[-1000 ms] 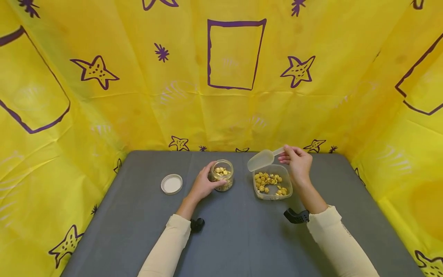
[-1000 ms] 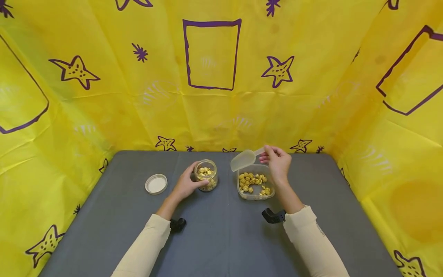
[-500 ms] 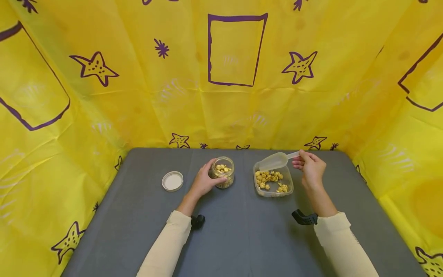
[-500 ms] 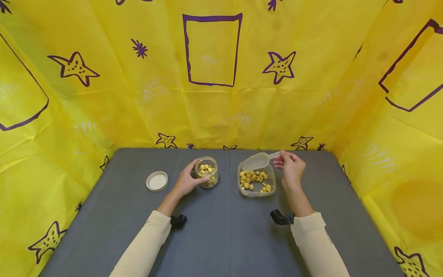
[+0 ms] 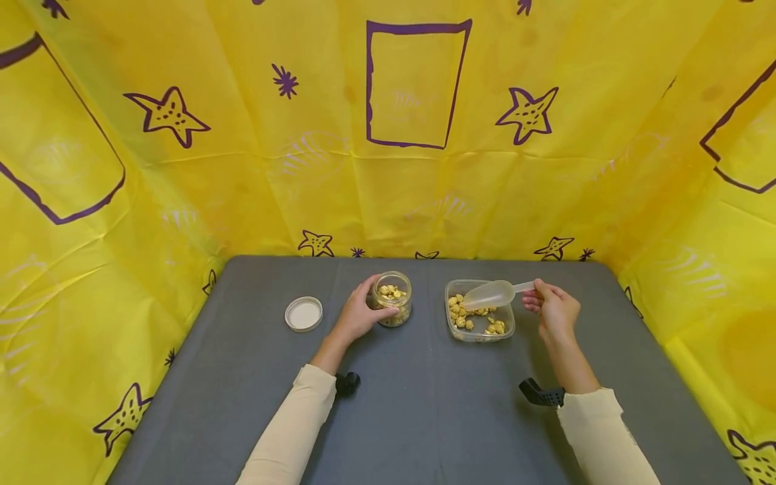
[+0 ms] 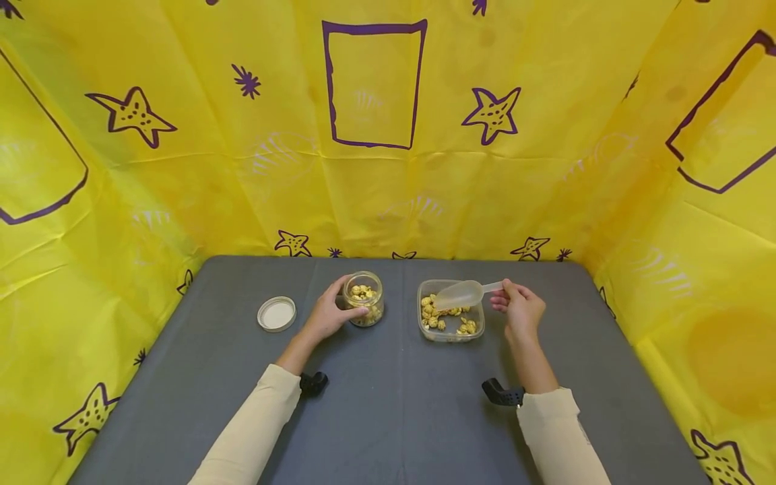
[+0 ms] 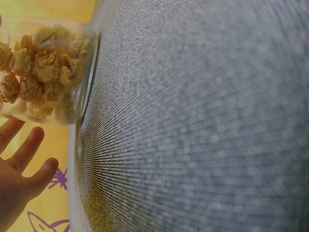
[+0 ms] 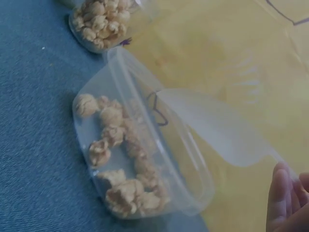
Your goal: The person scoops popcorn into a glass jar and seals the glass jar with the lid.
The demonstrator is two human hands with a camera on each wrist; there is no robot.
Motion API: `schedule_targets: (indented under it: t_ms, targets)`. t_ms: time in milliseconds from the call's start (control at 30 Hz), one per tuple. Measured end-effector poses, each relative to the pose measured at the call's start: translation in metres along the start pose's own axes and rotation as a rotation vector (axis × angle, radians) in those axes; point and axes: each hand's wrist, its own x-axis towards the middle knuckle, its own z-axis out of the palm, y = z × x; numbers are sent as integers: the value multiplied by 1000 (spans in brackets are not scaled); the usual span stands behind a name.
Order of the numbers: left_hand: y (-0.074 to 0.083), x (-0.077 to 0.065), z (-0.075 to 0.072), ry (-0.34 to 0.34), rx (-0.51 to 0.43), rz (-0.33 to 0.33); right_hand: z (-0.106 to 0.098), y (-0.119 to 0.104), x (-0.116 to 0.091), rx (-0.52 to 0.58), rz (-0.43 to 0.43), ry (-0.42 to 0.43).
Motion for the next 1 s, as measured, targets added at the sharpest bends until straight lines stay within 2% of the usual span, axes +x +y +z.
schedule_targets:
  t_ms: [367,500,733,867,1000]
  targets:
    - [1,1,0,1,6,1,-16,15,-1,-21,60,-12]
    - [-1,0,1,5,7,3,-19,22,-3,-42,58,-1]
    - [0,0,1,4,-1,-5,-22,29,-4,-17,57,-11]
    - [0,-1,0,3,1,-1,-22,33,-4,-46,52,4]
    - [0,-2,0,0,3,-4,-23,37,-4,-121,56,17]
